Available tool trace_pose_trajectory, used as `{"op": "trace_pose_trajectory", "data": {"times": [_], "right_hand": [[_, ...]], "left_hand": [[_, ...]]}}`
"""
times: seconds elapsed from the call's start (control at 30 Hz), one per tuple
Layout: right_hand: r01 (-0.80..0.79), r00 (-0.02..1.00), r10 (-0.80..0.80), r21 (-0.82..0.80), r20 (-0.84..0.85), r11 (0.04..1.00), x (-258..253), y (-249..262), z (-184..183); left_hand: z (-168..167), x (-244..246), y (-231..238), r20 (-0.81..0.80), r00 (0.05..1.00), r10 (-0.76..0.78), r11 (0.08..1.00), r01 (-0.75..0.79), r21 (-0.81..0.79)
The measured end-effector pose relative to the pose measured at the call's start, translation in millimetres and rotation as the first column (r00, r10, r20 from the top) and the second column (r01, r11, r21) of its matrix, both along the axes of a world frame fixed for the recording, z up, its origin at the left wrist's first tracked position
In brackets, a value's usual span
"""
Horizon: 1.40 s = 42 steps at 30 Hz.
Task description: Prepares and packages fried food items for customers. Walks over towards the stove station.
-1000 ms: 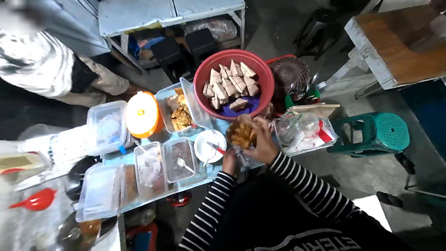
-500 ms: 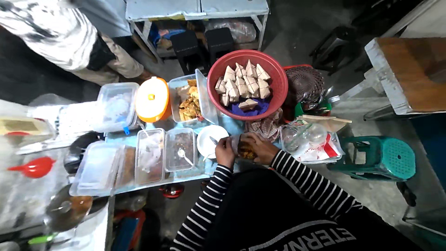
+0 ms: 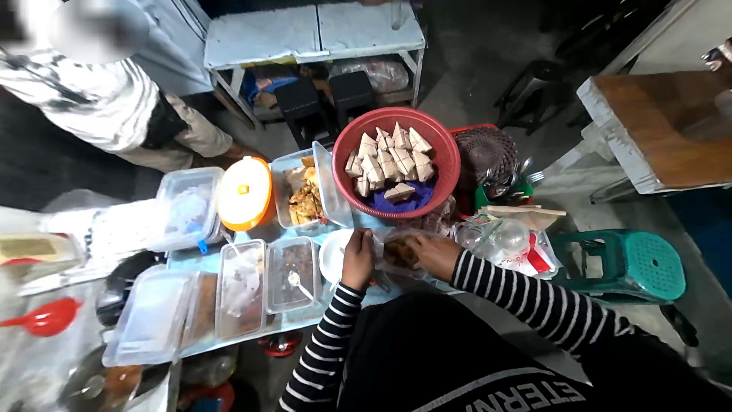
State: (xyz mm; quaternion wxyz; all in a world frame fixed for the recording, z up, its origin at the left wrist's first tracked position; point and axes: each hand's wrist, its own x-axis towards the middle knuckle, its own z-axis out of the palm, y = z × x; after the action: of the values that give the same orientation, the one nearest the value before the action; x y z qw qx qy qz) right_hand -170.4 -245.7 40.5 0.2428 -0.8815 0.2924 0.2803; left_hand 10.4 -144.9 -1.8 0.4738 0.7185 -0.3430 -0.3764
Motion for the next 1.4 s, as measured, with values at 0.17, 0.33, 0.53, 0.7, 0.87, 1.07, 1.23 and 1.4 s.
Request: {"op": "trace_pose_trajectory", "data": {"times": [0.17,0.33,0.53,0.7,0.87,1.07,1.23,1.4], "right_hand": [[-0.427,0.889,0.443,-0.136,0.117,0.894,-35.3,-19.8,22.5],[-0.470,0.633,0.708,-0.572,0.312,0.672,-49.7,-51.1,81.2],[0.055,0.382,0.466,-0.523,0.798,0.851,0.5,-70.2,166.1],[0.240,0.466,0.252,-0.395,0.848,0.887,58.5,-96.7,175.1],[0.334,0.505,-0.020,-0.174,0.863,0.926,89.5,-121.7,134.6],[0.383,0.511,-0.312,0.114,0.801,0.917,127.0,-126.1,65.6],[0.362,0.617,-0.322,0.104,0.718,0.926,148.3,-116.0,16.6],[0.234,0.672,-0.219,0.077,0.707,0.969,144.6,-96.0,38.5]], "left_hand": [[15.3,16.4,-13.5,0.119,0.983,-0.139,0.989,0.144,-0.030],[60.8,33.7,-26.6,0.233,0.955,-0.184,0.973,0.211,-0.097],[167.0,43.1,-63.0,0.460,0.866,-0.197,0.887,0.357,-0.292],[183.7,45.0,-111.5,0.538,0.826,-0.166,0.871,0.378,-0.313],[127.3,64.1,-131.4,0.372,0.909,-0.186,0.895,0.313,-0.318],[63.1,84.1,-128.5,0.307,0.939,-0.154,0.948,0.228,-0.221],[21.3,89.0,-115.4,0.339,0.934,-0.113,0.989,0.139,-0.053],[18.5,88.1,-73.3,0.200,0.978,0.056,0.965,-0.002,-0.263]]}}
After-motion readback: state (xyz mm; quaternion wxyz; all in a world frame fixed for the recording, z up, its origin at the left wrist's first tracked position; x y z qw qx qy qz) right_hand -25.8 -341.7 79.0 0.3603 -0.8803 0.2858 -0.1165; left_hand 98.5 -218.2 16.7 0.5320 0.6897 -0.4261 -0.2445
